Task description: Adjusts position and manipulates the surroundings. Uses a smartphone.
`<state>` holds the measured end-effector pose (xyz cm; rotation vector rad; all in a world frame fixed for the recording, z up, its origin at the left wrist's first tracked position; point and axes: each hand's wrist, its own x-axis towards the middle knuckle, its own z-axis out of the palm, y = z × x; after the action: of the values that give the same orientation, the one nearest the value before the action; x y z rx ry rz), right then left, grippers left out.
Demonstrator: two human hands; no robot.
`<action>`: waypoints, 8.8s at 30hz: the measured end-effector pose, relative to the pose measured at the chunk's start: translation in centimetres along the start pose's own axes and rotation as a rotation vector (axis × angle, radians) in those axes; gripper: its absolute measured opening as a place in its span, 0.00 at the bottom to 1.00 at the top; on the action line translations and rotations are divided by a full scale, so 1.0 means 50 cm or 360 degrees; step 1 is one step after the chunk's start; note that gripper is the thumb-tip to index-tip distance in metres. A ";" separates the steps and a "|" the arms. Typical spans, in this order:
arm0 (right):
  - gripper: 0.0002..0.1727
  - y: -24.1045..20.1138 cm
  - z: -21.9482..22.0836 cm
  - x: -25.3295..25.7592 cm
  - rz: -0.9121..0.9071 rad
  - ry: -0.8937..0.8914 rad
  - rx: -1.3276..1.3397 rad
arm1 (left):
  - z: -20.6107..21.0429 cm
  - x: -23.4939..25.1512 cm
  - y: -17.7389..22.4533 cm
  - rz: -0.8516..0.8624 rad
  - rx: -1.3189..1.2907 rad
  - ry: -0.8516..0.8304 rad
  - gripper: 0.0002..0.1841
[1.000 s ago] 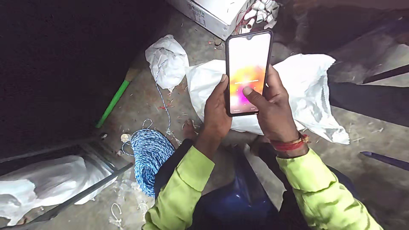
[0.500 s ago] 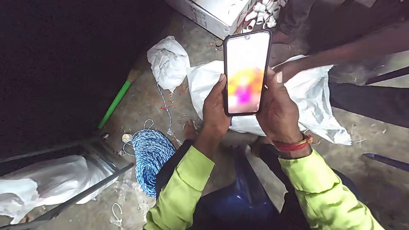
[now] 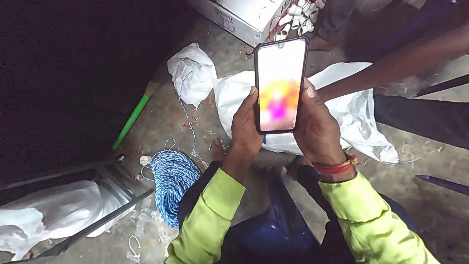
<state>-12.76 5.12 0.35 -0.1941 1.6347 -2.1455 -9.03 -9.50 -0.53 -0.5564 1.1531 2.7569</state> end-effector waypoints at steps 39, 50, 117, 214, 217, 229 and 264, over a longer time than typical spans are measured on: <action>0.31 -0.006 -0.014 0.004 0.0073 -0.0072 0.0116 | 0.015 -0.003 0.005 -0.0081 0.0091 0.0093 0.25; 0.31 0.002 -0.014 0.015 0.0049 0.0006 0.0067 | 0.024 0.031 -0.004 -0.0021 -0.0068 0.0198 0.23; 0.70 -0.013 -0.035 0.010 0.0103 -0.0383 -0.0269 | 0.003 -0.029 0.013 -0.0107 0.0171 0.0031 0.26; 0.16 0.003 -0.013 0.011 0.0219 0.0122 -0.0104 | 0.008 -0.015 0.000 -0.0079 0.0143 -0.0028 0.26; 0.30 0.005 -0.010 0.001 0.0092 0.0074 -0.0277 | 0.015 -0.010 0.000 -0.0081 0.0125 0.0018 0.24; 0.24 -0.008 -0.017 0.012 0.0015 0.0121 -0.0293 | 0.025 0.035 -0.010 -0.0056 -0.0025 0.0116 0.23; 0.37 -0.034 -0.041 0.018 0.0039 0.0367 0.0384 | 0.046 0.028 -0.043 -0.0230 0.0062 0.0276 0.19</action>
<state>-14.72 6.94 1.20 0.1510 1.4668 -2.3946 -10.51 -6.40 -1.00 -0.8530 1.1475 2.6011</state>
